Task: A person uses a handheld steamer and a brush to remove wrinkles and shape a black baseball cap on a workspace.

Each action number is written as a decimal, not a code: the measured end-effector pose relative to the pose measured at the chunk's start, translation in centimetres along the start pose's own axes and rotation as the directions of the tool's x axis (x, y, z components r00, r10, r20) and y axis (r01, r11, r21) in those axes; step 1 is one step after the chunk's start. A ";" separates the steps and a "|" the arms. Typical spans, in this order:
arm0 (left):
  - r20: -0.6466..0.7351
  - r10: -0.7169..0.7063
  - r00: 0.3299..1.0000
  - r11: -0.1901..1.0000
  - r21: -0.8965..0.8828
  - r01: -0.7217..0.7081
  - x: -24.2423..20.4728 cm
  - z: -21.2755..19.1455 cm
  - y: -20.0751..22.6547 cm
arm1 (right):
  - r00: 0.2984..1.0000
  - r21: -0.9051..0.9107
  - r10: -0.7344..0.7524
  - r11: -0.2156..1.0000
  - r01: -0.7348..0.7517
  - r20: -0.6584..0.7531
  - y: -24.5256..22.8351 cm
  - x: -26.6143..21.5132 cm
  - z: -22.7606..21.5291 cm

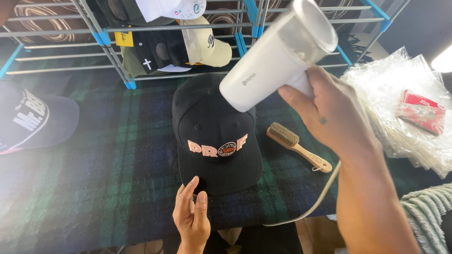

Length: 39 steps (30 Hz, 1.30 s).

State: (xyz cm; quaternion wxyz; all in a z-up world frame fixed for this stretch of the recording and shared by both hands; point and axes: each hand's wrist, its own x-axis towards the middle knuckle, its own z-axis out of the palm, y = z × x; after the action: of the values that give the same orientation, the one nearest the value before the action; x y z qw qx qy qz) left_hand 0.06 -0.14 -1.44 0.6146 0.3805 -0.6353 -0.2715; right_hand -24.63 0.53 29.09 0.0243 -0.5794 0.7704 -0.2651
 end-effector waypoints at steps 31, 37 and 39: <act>-0.016 -0.031 0.999 0.999 -0.020 0.031 0.9 0.1 2.1 | 0.790 0.593 0.560 0.556 -0.583 0.252 8.7 -5.9 10.8; 0.002 -0.018 1.000 0.999 -0.040 0.018 0.8 0.0 1.6 | 0.715 0.376 0.616 0.608 -0.699 0.332 8.9 -6.0 9.0; -0.018 -0.026 1.000 0.999 -0.021 0.026 1.1 0.1 2.0 | 0.793 0.485 0.587 0.653 -0.582 0.162 8.4 -6.0 8.3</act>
State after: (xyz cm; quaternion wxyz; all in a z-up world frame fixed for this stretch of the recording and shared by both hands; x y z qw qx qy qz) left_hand -0.30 0.08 0.84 0.6206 0.3848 -0.6221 -0.2825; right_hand -27.18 4.42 16.65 0.2575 -0.2714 0.8163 -0.4400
